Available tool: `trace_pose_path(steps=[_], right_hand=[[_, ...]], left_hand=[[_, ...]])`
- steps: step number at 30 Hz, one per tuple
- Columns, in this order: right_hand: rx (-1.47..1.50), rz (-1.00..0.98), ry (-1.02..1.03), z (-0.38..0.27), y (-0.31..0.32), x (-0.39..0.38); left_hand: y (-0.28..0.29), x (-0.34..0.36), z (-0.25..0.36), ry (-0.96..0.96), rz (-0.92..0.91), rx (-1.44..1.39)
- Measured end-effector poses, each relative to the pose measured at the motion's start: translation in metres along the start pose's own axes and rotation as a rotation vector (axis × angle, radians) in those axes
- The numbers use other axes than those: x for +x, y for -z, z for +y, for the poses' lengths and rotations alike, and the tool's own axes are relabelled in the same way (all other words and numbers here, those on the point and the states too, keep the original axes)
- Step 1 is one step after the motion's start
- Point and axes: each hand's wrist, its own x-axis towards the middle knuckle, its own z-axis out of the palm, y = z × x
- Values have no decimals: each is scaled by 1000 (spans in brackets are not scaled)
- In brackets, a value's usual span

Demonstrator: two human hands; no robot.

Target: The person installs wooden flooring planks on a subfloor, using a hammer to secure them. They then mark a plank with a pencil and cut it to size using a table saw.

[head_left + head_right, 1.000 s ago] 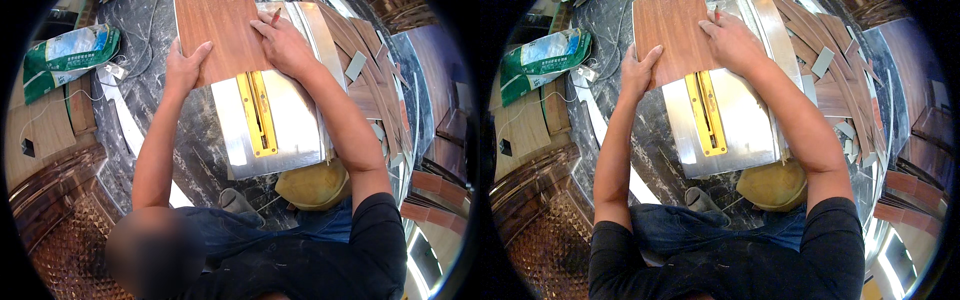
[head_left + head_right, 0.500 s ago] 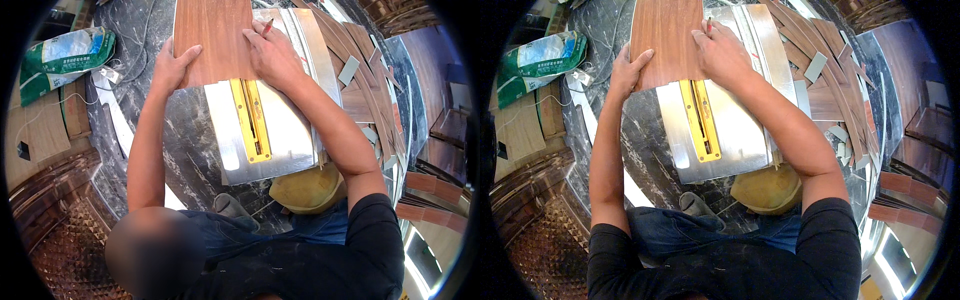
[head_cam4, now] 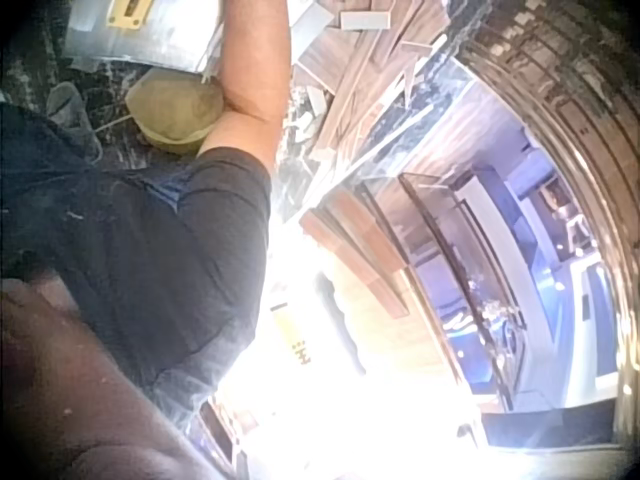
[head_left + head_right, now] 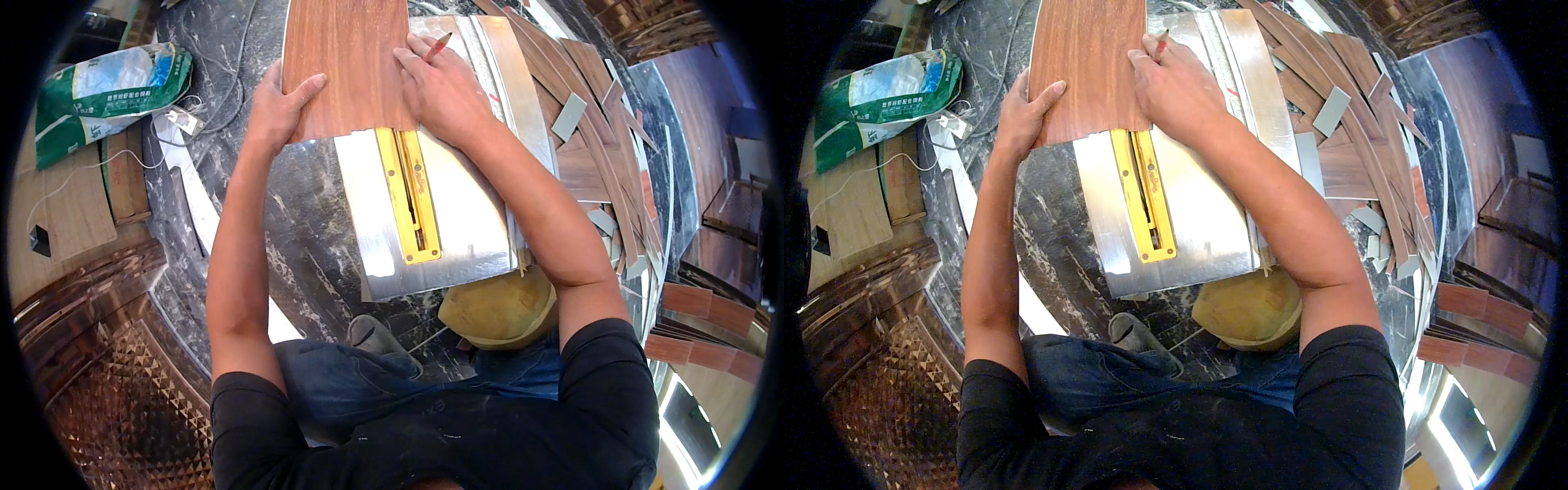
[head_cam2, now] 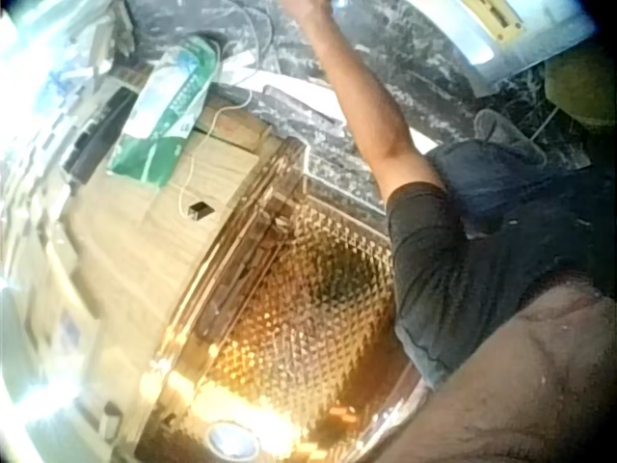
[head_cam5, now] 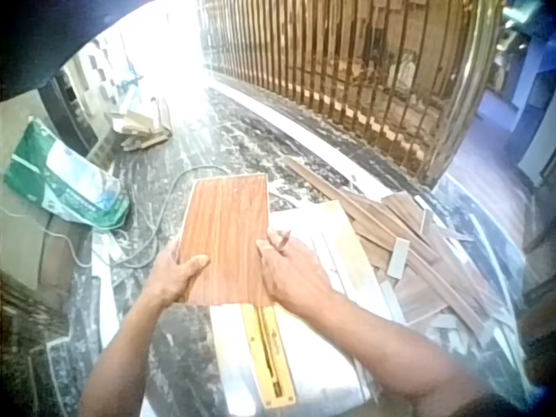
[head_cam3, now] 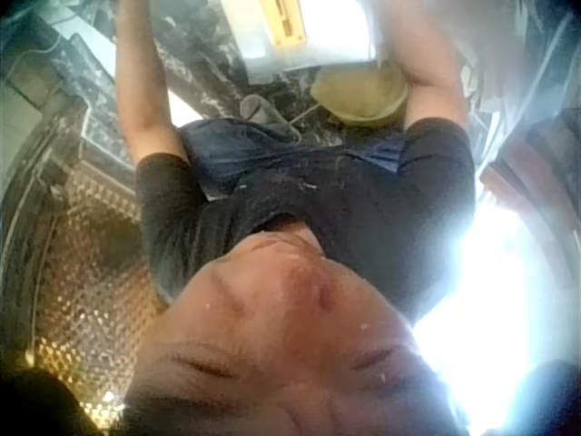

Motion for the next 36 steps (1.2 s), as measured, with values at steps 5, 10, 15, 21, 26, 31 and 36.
trace_pose_path(steps=[5, 10, 15, 21, 26, 31, 36], right_hand=[[12, 22, 17, 0, -2, 0], [3, -20, 38, 6, 0, -2], [20, -83, 15, 0, 9, 1], [67, -87, 30, 7, 9, 1], [97, -124, 38, 7, 16, 4], [83, -108, 29, 15, 9, 3], [85, -111, 36, 15, 10, 4]], left_hand=[[-1, -8, 0, 33, 33, -51], [-6, -18, 13, -7, 51, -57], [-7, -20, 8, 8, 67, -101], [-13, -25, 7, -4, 89, -142], [-16, -29, 5, 23, 109, -177], [-22, -31, 4, 28, 145, -200], [-28, -34, 1, 35, 177, -235]])
